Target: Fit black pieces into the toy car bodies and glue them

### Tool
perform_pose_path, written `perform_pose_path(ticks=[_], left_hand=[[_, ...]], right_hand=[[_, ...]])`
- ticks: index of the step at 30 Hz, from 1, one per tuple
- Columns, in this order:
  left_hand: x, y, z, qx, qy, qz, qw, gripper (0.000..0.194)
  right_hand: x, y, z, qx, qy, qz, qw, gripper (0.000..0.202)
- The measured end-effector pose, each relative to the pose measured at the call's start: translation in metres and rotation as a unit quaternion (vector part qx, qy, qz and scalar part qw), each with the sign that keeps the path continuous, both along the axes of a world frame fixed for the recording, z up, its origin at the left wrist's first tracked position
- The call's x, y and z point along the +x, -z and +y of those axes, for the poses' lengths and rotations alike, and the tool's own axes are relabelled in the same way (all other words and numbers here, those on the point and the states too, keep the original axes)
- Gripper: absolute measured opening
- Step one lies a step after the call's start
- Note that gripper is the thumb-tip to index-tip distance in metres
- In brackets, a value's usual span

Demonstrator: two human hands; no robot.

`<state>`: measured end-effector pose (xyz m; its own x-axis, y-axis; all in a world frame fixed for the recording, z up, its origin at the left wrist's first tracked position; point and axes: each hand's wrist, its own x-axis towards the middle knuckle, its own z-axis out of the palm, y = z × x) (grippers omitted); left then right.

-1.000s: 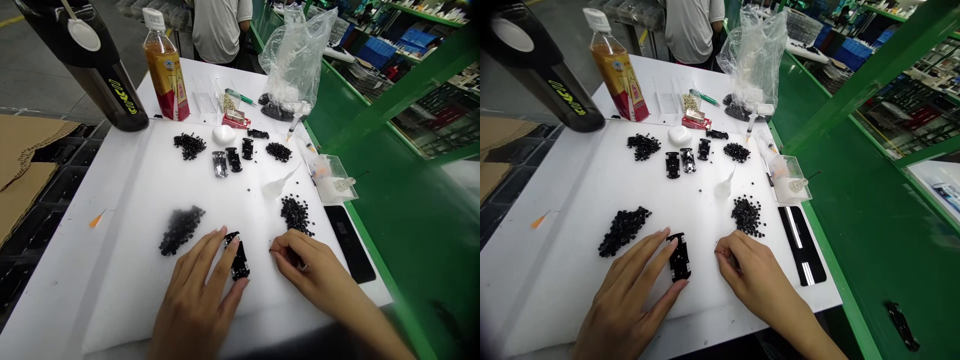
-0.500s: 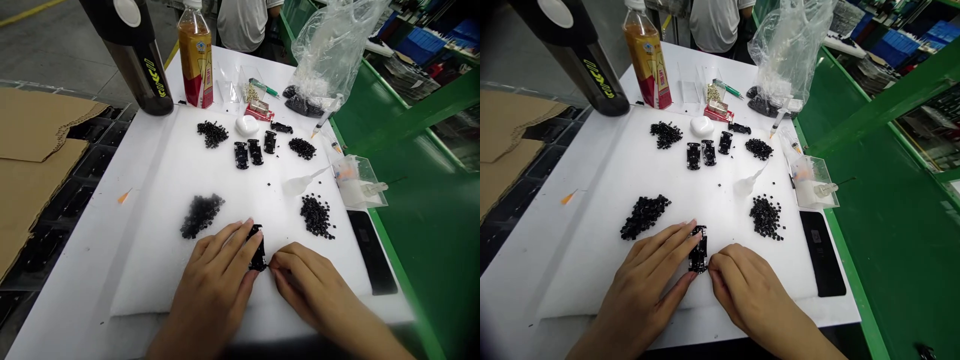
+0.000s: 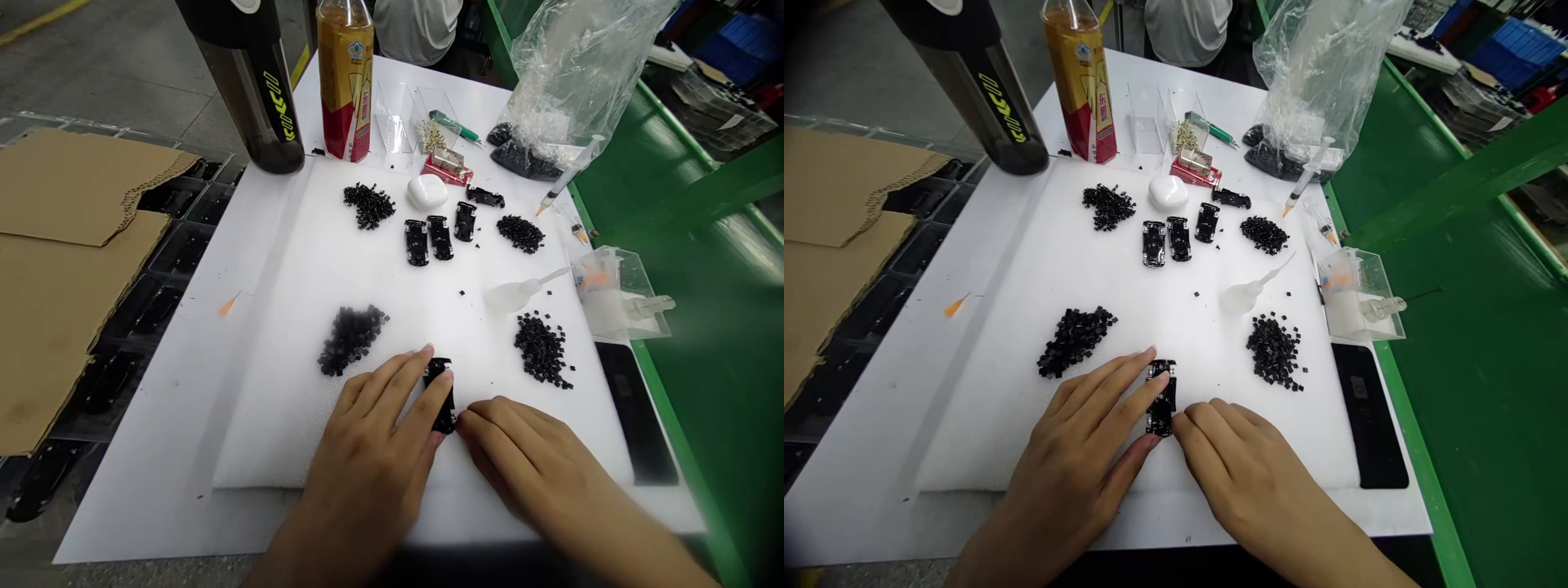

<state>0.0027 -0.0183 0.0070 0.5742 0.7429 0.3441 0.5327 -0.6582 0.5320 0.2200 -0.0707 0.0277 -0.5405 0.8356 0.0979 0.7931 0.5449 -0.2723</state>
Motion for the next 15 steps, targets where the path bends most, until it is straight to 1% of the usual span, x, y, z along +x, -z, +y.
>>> perform_pose_path(ticks=[3, 5, 8, 11, 13, 15], left_hand=[[0.001, 0.001, 0.0, 0.001, -0.001, -0.001, 1.0, 0.04], [0.001, 0.002, -0.001, 0.001, -0.003, -0.004, 1.0, 0.04], [0.001, 0.002, -0.003, 0.004, -0.006, -0.01, 1.0, 0.04], [0.0, 0.001, -0.004, 0.002, -0.007, -0.013, 1.0, 0.039], [0.0, 0.0, -0.004, -0.003, -0.01, -0.013, 1.0, 0.04], [-0.001, 0.001, -0.004, -0.007, -0.015, -0.014, 1.0, 0.041]], right_hand=[[-0.002, -0.007, 0.0, 0.022, -0.026, -0.024, 0.999, 0.028], [-0.001, -0.007, -0.003, 0.031, -0.023, -0.022, 0.999, 0.03], [0.004, -0.002, -0.011, 0.033, 0.039, 0.038, 0.998, 0.027], [0.007, 0.001, -0.016, 0.015, 0.109, 0.127, 0.986, 0.023], [0.006, -0.003, -0.014, 0.004, 0.139, 0.162, 0.977, 0.023], [0.002, -0.012, -0.005, 0.014, 0.159, 0.174, 0.972, 0.021]])
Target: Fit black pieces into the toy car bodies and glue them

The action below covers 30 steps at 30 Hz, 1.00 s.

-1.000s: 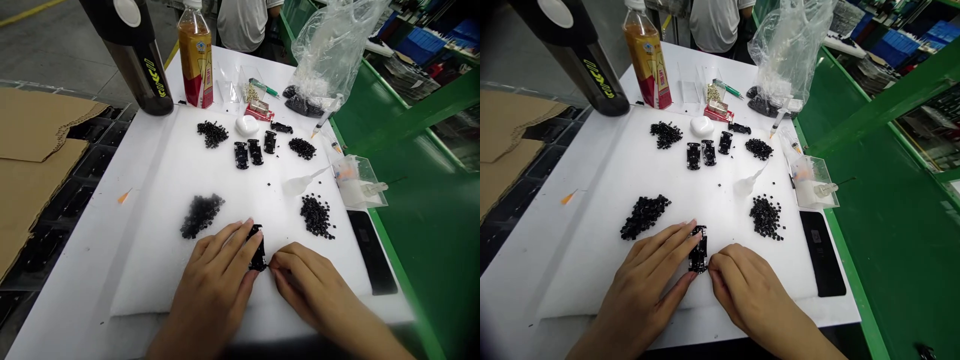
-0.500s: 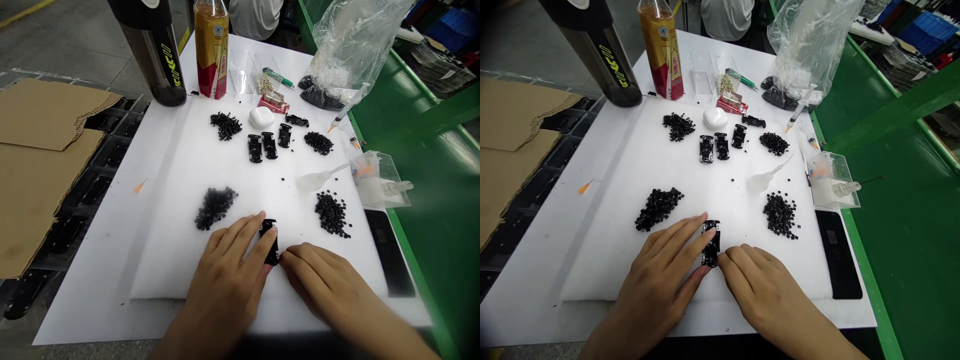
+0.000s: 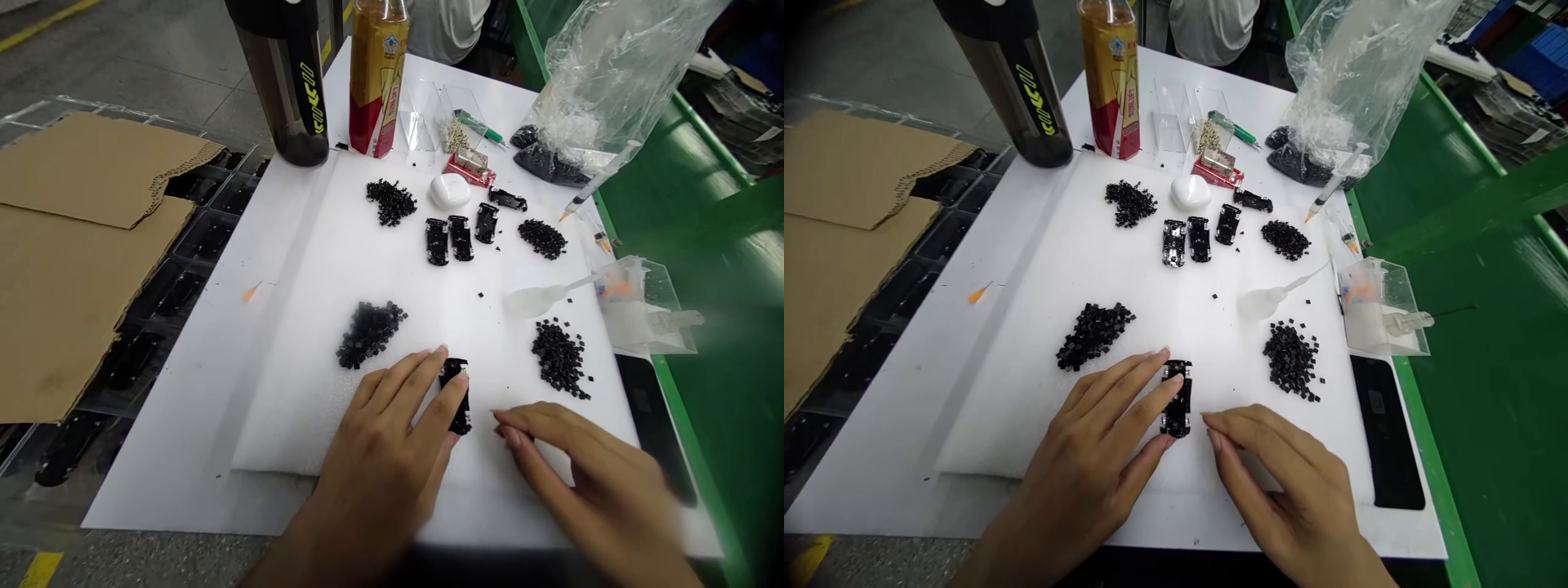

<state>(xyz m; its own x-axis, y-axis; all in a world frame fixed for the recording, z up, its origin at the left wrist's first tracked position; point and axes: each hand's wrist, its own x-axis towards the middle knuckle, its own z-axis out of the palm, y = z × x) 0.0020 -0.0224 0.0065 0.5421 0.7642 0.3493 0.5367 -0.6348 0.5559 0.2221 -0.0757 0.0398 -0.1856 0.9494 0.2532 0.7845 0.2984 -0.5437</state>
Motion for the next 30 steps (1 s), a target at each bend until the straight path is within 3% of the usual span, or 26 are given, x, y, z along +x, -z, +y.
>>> perform_pose_path(ticks=[6, 9, 13, 15, 20, 24, 27, 30], left_hand=[[0.003, 0.006, -0.002, 0.024, -0.014, -0.012, 1.0, 0.042], [0.003, 0.006, -0.005, 0.049, -0.007, -0.052, 0.997, 0.045], [0.002, 0.0, -0.01, 0.044, -0.031, -0.211, 0.976, 0.024], [0.002, -0.001, -0.012, 0.034, -0.046, -0.25, 0.967, 0.019], [0.004, 0.001, -0.012, 0.036, -0.047, -0.243, 0.968, 0.012], [0.004, 0.002, -0.012, 0.036, -0.044, -0.241, 0.969, 0.014], [0.002, 0.001, -0.011, 0.033, -0.04, -0.238, 0.97, 0.015], [0.001, 0.0, -0.01, 0.028, -0.047, -0.222, 0.973, 0.02]], right_hand=[[-0.022, -0.028, 0.06, 0.019, -0.008, 0.005, 1.0, 0.012], [-0.036, -0.026, 0.092, -0.047, -0.091, 0.017, 0.995, 0.01], [-0.052, -0.013, 0.116, -0.133, -0.167, 0.031, 0.976, 0.011], [-0.057, -0.007, 0.12, -0.127, -0.177, 0.011, 0.976, 0.011], [-0.069, 0.001, 0.121, -0.083, -0.19, -0.064, 0.976, 0.011], [-0.069, -0.004, 0.116, -0.04, -0.179, -0.141, 0.973, 0.009], [-0.049, -0.017, 0.099, -0.027, -0.119, -0.138, 0.983, 0.006], [-0.02, -0.023, 0.069, -0.094, -0.029, -0.065, 0.993, 0.008]])
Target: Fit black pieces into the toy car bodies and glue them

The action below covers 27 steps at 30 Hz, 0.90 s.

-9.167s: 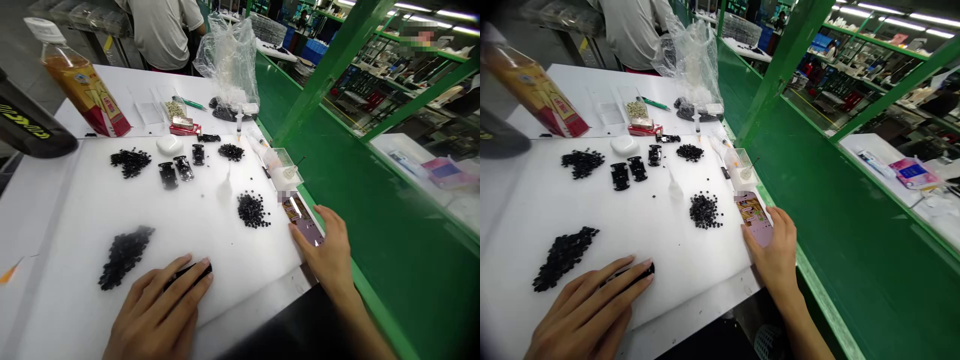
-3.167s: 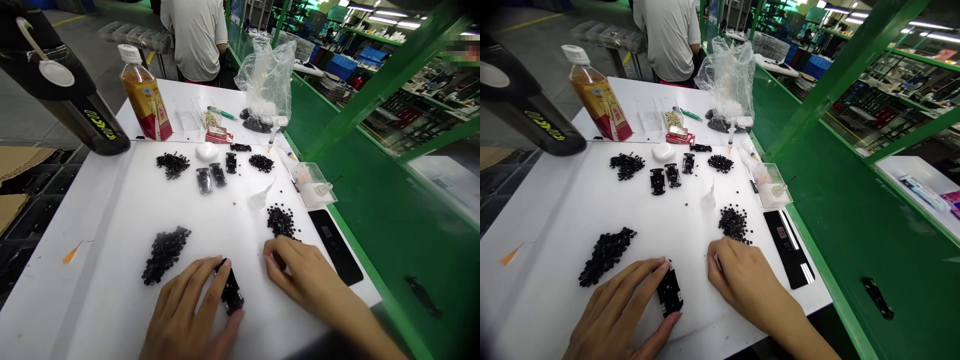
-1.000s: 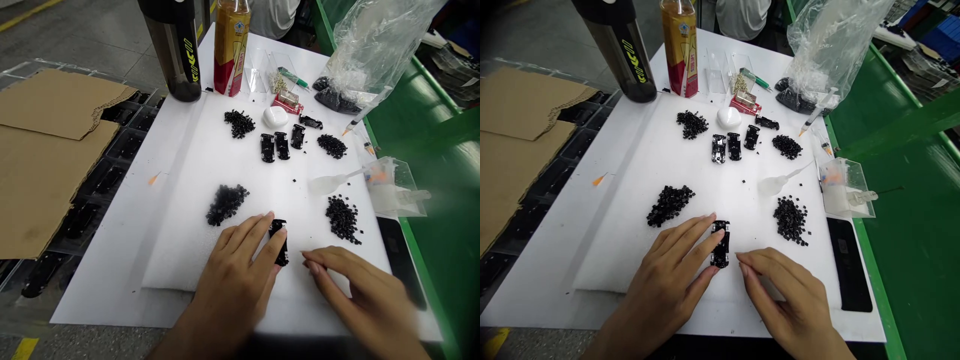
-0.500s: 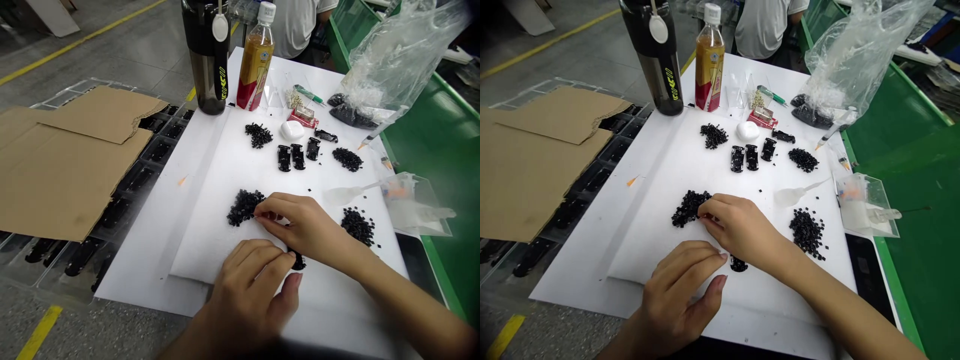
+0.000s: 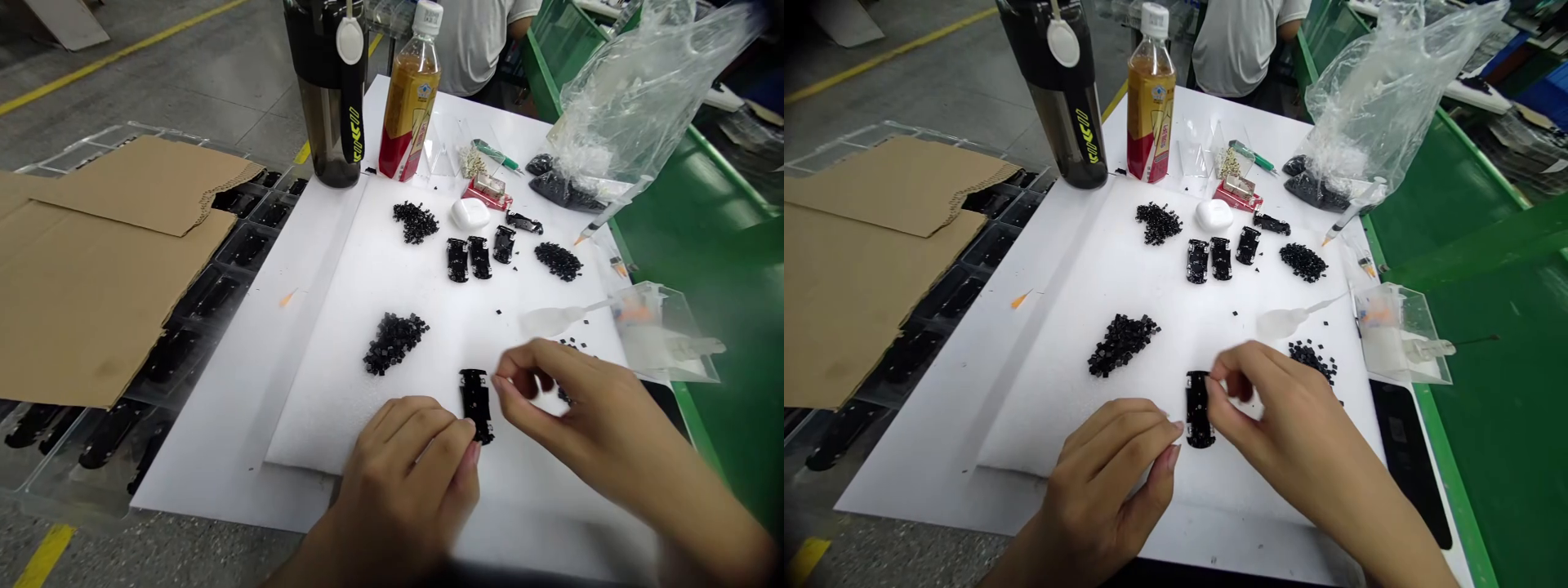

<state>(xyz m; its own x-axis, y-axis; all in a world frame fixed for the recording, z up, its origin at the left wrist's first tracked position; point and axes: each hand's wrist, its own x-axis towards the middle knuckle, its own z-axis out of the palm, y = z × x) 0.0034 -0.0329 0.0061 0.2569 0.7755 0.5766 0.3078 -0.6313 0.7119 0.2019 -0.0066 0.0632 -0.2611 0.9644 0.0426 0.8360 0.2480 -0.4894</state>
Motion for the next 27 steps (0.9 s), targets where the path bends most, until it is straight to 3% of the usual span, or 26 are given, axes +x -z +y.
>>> perform_pose_path(ticks=[3, 8, 11, 14, 17, 27], left_hand=[[0.002, 0.001, 0.001, -0.001, -0.008, 0.044, 0.999, 0.024], [0.007, 0.003, 0.003, 0.026, -0.001, 0.107, 0.994, 0.025], [0.007, 0.004, 0.003, 0.024, 0.003, 0.104, 0.994, 0.029], [0.006, 0.006, 0.004, 0.026, -0.001, 0.094, 0.995, 0.032], [0.006, 0.007, 0.004, 0.03, -0.003, 0.098, 0.995, 0.032], [0.005, 0.007, 0.006, 0.025, 0.023, 0.156, 0.987, 0.038]], right_hand=[[0.019, 0.015, -0.032, -0.02, 0.067, -0.013, 0.997, 0.011], [0.026, 0.046, -0.06, 0.096, 0.103, -0.106, 0.984, 0.01], [0.031, 0.042, -0.06, 0.084, 0.102, -0.08, 0.988, 0.012], [0.04, 0.028, -0.053, 0.001, 0.098, -0.019, 0.995, 0.019], [0.044, 0.021, -0.045, -0.056, 0.079, 0.012, 0.995, 0.013], [0.042, 0.025, -0.051, 0.018, 0.016, -0.053, 0.998, 0.006]])
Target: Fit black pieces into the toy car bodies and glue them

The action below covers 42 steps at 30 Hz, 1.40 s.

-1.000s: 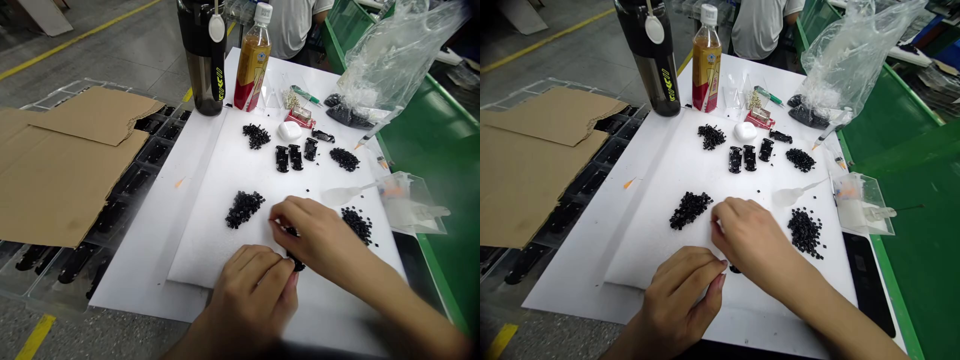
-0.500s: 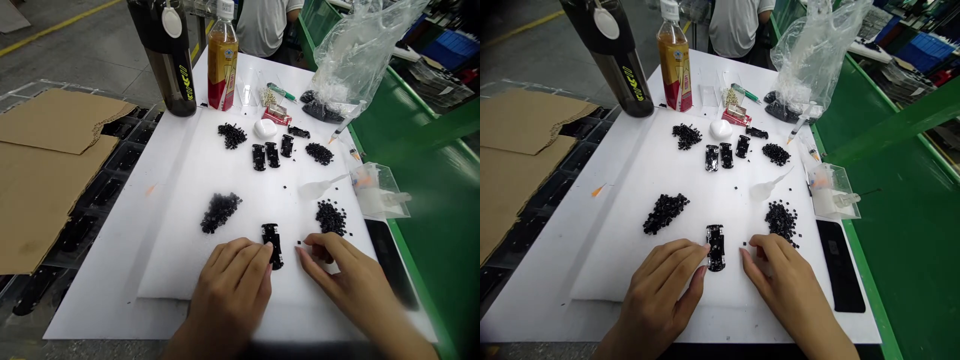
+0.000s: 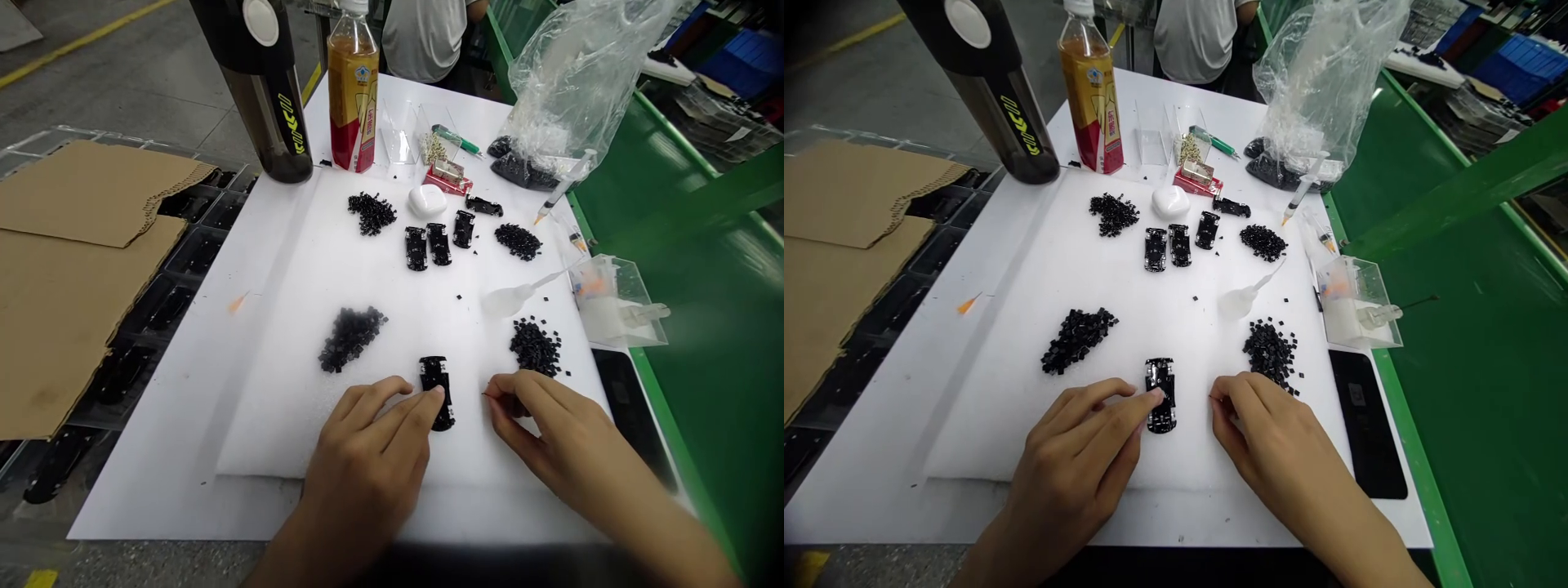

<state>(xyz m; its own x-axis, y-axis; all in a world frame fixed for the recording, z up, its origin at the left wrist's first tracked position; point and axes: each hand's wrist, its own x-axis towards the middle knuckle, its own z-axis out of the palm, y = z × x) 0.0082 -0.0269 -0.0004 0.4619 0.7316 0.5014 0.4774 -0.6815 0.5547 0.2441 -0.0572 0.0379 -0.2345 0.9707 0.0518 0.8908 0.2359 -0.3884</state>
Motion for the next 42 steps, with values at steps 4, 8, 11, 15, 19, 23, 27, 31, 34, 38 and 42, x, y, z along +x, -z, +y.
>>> perform_pose_path(ticks=[4, 8, 11, 15, 19, 23, 27, 31, 34, 38, 42], left_hand=[[-0.003, 0.0, 0.0, -0.016, 0.004, -0.006, 1.0, 0.045], [-0.003, 0.001, 0.0, -0.018, 0.002, -0.016, 1.0, 0.048], [-0.002, 0.001, 0.0, -0.014, -0.001, -0.007, 1.0, 0.047], [-0.001, 0.002, -0.001, -0.014, -0.003, -0.009, 1.0, 0.046], [-0.002, 0.001, -0.002, -0.019, -0.003, -0.011, 1.0, 0.044], [-0.003, 0.001, -0.001, -0.017, -0.006, -0.005, 1.0, 0.041], [-0.002, 0.001, 0.0, -0.02, -0.005, -0.009, 1.0, 0.04], [-0.001, -0.001, 0.0, -0.026, 0.0, -0.004, 1.0, 0.041], [-0.001, -0.001, 0.0, -0.027, -0.001, -0.008, 1.0, 0.04], [-0.002, 0.001, 0.0, -0.024, -0.004, -0.012, 1.0, 0.039], [-0.005, -0.004, 0.003, -0.039, 0.014, 0.0, 0.999, 0.044]], right_hand=[[-0.019, -0.003, -0.013, -0.008, -0.036, 0.053, 0.998, 0.008], [-0.038, 0.005, -0.019, 0.04, -0.113, 0.008, 0.993, 0.021], [-0.041, 0.011, -0.018, 0.061, -0.145, -0.047, 0.986, 0.028], [-0.041, 0.006, -0.011, 0.066, -0.166, -0.076, 0.981, 0.027], [-0.045, -0.004, -0.004, 0.079, -0.201, -0.1, 0.971, 0.027], [-0.051, -0.009, -0.001, 0.119, -0.231, -0.138, 0.956, 0.03], [-0.052, -0.011, -0.004, 0.139, -0.241, -0.144, 0.95, 0.03], [-0.045, -0.007, -0.015, 0.14, -0.231, -0.122, 0.955, 0.038], [-0.043, 0.001, -0.022, 0.15, -0.211, -0.103, 0.96, 0.039], [-0.044, 0.007, -0.027, 0.144, -0.167, -0.042, 0.975, 0.035], [-0.038, -0.001, -0.022, 0.153, 0.001, 0.031, 0.988, 0.019]])
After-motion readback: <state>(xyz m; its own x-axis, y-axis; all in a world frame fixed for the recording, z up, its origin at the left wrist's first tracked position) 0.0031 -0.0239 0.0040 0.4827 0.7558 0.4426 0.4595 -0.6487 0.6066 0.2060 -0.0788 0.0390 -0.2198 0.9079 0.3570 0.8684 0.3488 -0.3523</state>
